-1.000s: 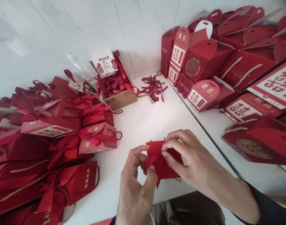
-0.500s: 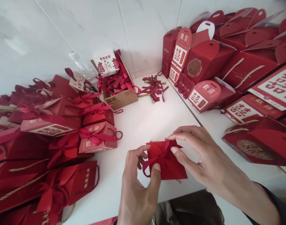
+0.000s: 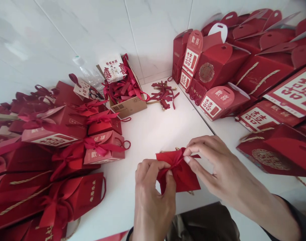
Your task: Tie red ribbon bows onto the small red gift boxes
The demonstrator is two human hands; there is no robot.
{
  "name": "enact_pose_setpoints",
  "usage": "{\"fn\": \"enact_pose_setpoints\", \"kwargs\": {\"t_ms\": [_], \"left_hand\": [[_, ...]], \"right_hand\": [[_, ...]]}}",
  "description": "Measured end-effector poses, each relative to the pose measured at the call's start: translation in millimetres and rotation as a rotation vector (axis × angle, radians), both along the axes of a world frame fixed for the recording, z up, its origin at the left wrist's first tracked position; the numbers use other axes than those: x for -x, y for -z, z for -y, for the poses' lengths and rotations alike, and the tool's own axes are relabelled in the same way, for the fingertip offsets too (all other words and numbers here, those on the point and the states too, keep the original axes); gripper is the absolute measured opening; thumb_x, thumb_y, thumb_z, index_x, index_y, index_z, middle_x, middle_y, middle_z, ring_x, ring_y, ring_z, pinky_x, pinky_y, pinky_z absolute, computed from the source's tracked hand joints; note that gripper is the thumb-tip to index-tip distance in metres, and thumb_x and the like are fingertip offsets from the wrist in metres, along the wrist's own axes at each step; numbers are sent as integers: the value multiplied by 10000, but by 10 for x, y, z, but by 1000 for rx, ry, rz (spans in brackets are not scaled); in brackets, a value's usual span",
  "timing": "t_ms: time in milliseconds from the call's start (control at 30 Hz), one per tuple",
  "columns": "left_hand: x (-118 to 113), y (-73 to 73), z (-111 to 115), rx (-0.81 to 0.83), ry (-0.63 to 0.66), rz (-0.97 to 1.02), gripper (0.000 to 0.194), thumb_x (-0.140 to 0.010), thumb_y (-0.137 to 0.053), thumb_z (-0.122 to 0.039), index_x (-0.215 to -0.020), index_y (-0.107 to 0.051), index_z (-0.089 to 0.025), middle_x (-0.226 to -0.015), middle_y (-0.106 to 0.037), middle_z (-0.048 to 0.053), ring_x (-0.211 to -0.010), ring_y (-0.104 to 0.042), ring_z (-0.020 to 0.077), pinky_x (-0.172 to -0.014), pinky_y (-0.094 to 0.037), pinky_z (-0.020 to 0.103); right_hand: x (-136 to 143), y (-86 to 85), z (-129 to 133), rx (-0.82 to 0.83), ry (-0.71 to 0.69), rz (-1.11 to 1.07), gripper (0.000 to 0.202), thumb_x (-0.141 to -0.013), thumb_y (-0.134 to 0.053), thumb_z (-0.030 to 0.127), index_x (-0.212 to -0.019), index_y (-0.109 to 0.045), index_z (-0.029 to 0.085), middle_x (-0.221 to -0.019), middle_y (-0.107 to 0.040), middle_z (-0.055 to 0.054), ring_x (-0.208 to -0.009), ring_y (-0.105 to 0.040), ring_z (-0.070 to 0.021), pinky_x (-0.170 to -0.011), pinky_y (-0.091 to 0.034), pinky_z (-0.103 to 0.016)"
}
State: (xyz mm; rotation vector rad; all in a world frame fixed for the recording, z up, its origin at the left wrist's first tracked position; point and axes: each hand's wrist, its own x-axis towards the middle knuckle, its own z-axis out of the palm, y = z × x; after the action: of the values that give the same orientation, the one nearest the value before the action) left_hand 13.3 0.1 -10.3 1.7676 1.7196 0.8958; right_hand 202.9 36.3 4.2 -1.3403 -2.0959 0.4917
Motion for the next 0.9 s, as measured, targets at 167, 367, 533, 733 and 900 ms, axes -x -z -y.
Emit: {"fn": "enact_pose_setpoints", "kwargs": {"t_ms": [167,367,533,733,900], "left_hand": [[60,-34,30,49,-47,123,178,-940,-590,-182,-1048,-686,-286,-907,-675,0,-831,-581,186,-761,-486,307],[30,-94,58,275,-227,528,178,-976,-590,-313,-1114,-690,-265,-756,-588,-21,-746,-541,163,-741,-464,285],[55,-83,49,324,-160,618,227,-992,-590,-334,-1204,-649,-278,-879,-641,1,-803,-561,163,-766,-485,293],[137,1,79,263,-44,486,352,-934,-625,-179,-1252,-626,-330,-967,-661,-10,-870,-608,160,-805,-516,298],[12,-79,67,226,-125,499,323,-893,-657,-197,-1191,-669,-322,-1150,-724,-8,-1010,-648,165,-875,-520,303]], "right_hand": [[-73,-66,28,266,74,-103,146,-1054,-511,370,-1020,-623,283,-939,-729,-5,-763,-686,-178,-601,-515,-290],[-97,-97,2,491,105,-193,188,-1019,-570,450,-1009,-696,310,-884,-766,28,-473,-547,-110,-381,-352,-251],[-139,-80,12,406,25,-188,111,-999,-601,358,-963,-698,319,-970,-754,15,-785,-707,-146,-457,-418,-206],[-135,-145,21,581,-25,-267,206,-1017,-599,490,-940,-655,306,-724,-673,64,-577,-566,-115,-440,-367,-218],[-92,-142,-41,631,-6,-270,245,-1025,-566,477,-896,-668,294,-733,-671,65,-508,-532,-99,-431,-391,-219]]}}
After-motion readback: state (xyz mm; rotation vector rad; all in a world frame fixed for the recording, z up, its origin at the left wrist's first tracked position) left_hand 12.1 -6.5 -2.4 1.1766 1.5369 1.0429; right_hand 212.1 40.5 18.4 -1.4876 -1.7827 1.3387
